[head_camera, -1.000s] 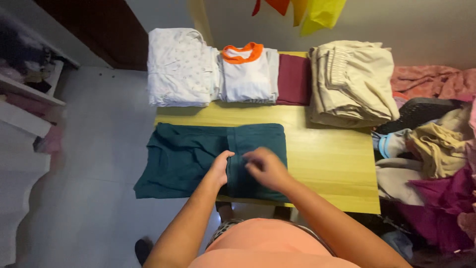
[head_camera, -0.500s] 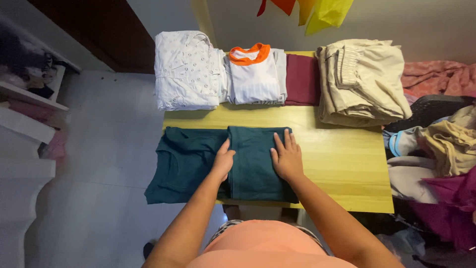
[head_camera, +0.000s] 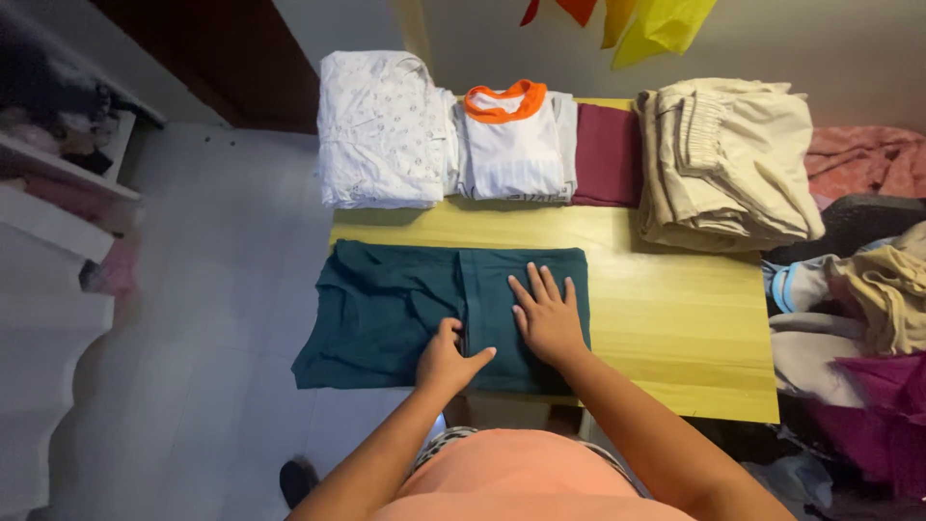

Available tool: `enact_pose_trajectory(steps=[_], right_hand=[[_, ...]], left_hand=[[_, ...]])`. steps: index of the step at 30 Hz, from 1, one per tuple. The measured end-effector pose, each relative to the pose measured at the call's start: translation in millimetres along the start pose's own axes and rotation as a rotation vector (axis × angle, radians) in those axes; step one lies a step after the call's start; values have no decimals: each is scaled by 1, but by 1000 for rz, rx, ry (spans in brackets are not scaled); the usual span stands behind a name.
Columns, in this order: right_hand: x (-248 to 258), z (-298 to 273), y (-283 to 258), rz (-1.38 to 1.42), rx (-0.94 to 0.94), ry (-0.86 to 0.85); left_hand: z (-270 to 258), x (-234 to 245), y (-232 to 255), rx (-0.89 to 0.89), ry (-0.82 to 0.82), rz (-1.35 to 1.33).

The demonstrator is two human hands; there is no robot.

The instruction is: Folding various pieces of clothing on a table and organizing them into stacks.

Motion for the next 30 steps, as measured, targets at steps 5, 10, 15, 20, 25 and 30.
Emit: enact_pose_trajectory(steps=[5, 10, 15, 20, 25, 30], right_hand=[[-19, 4, 9, -146, -116, -7], [2, -7, 22, -172, -323, 1], [16, -24, 39, 52, -589, -4], [16, -55, 65, 1081, -1278, -201], [-4, -66, 129, 1462, -1073, -399], [94, -84, 196, 933, -1090, -300]], left_hand=[[1, -19, -17, -169, -113, -127], [5, -14, -20, -161, -78, -227], [11, -27, -47, -74, -4, -215], [36, -61, -81, -152, -4, -234], [48, -108, -71, -186, -165, -299], [45, -179, -28, -219, -545, -511]])
Point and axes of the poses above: each hand's wrist, its own z-axis towards the middle knuckle, its own x-axis out of the back of the hand, y = z × x, the point moved 6 cm from there along z, towards the middle knuckle, and after that the axes turned 2 degrees about z, right-handed, at the moved point
